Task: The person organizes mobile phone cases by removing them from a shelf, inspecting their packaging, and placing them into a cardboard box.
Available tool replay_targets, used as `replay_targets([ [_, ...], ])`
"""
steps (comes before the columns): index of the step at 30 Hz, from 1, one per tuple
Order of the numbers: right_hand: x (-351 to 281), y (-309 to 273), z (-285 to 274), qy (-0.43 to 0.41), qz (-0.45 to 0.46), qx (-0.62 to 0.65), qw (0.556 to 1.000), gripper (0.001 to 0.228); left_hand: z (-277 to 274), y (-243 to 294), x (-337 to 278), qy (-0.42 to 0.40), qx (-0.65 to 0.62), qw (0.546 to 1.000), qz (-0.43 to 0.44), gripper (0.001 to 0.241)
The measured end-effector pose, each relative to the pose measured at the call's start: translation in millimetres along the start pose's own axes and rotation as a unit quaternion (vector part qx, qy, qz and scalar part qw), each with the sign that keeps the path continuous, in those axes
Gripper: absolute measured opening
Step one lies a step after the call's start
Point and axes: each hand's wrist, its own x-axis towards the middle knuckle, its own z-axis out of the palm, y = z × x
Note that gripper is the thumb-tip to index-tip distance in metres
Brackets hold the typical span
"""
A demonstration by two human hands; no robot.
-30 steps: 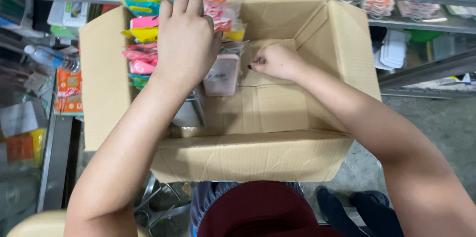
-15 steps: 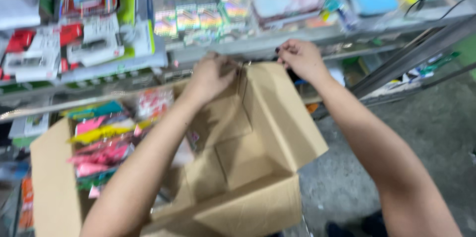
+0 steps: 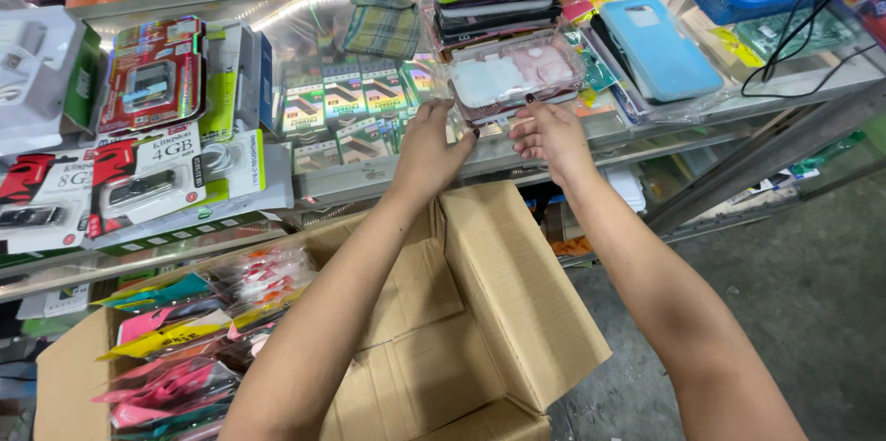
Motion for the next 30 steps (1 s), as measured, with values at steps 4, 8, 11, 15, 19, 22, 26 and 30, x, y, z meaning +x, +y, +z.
replay_targets([
  [4,-3,-4,-2,-0.019,0.006,0.029,0.999,0.035,-2,12,-2,0.0,0.026,1.0,-0.001,0.054],
  [8,-10,-8,0,-0.02,0.012,0.073,0.997,0.038,-7,38,-11,-0.007,-0.017,0.999,0.031,0.045],
  [11,-19,-10,4,-0.017,0.009,0.127,0.992,0.04,-11,59,-23,-0.026,-0.047,0.997,0.046,0.04],
  [15,-30,-11,11,-0.021,-0.037,0.232,0.972,0.042,-11,81,-41,-0.055,-0.052,0.995,0.066,0.037],
  [19,-32,-4,5,-0.03,-0.001,0.222,0.975,0.046,-12,101,-70,-0.074,-0.065,0.988,0.115,0.039],
  [22,-31,2,-3,-0.037,0.043,0.29,0.955,0.04,-24,118,-90,-0.127,-0.094,0.979,0.126,0.04],
  [26,-50,10,-8,-0.046,-0.015,0.275,0.96,0.037,-50,132,-112,-0.233,-0.193,0.952,0.046,0.034],
  [30,-96,8,3,-0.056,0.007,0.208,0.976,0.037,-85,125,-137,-0.123,-0.249,0.958,0.069,0.031],
])
